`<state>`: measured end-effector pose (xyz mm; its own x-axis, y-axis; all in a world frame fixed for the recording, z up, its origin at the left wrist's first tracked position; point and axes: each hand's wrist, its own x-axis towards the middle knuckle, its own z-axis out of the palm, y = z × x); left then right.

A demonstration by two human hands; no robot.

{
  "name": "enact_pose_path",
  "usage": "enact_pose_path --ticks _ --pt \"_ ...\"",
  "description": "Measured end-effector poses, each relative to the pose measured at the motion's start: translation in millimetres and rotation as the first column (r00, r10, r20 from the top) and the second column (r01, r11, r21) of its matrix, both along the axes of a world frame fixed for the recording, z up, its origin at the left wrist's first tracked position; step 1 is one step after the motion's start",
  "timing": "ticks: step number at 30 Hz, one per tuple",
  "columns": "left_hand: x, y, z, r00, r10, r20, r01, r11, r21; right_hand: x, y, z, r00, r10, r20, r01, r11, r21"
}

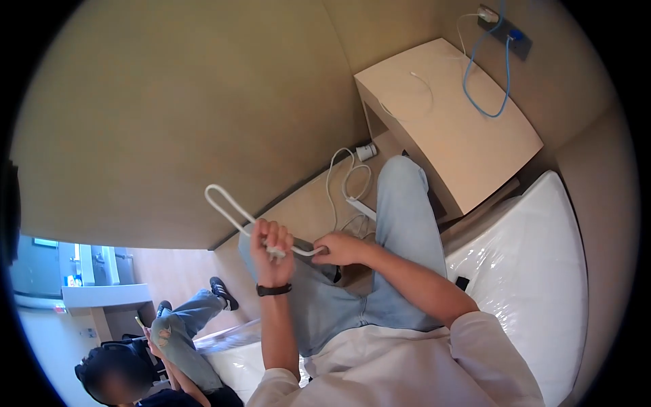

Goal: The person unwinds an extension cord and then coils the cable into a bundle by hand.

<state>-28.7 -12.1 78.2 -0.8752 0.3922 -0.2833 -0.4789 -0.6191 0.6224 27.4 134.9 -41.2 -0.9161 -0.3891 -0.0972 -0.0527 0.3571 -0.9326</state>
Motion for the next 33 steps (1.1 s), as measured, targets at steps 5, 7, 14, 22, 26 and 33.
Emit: enact_pose_path --ticks 5,7,14,22,26,33 --pt "3 -2 37 0.992 -0.119 -0.047 0.128 0.942 0.309 -2 4 -1 0.887 -0.395 -0.24 0.442 0.875 0.196" --pt "3 -1 33 0.972 -0.219 -0.09 0.233 0.948 0.217 -8 8 -1 0.809 -0.523 -0.268 0.562 0.822 0.092" --pt "5 12 -19 0.919 -0.39 -0.058 0.147 0.476 -0.867 -7 28 28 0.598 -0.608 -0.522 0.718 0.696 0.011" --pt "30 12 -82 0.673 -0.705 0.222 0.702 0.514 -0.494 -7 34 35 0.581 -0.597 -0.553 0.694 0.718 -0.046" --pt "37 13 -59 0.632 -0.722 0.282 0.771 0.623 -0.132 -12 36 32 0.591 -0.612 -0.525 0.737 0.675 0.042" --pt "40 14 -62 0.592 -0.774 0.223 0.788 0.5 -0.358 -9 36 21 0.711 -0.526 -0.467 0.677 0.692 0.251"
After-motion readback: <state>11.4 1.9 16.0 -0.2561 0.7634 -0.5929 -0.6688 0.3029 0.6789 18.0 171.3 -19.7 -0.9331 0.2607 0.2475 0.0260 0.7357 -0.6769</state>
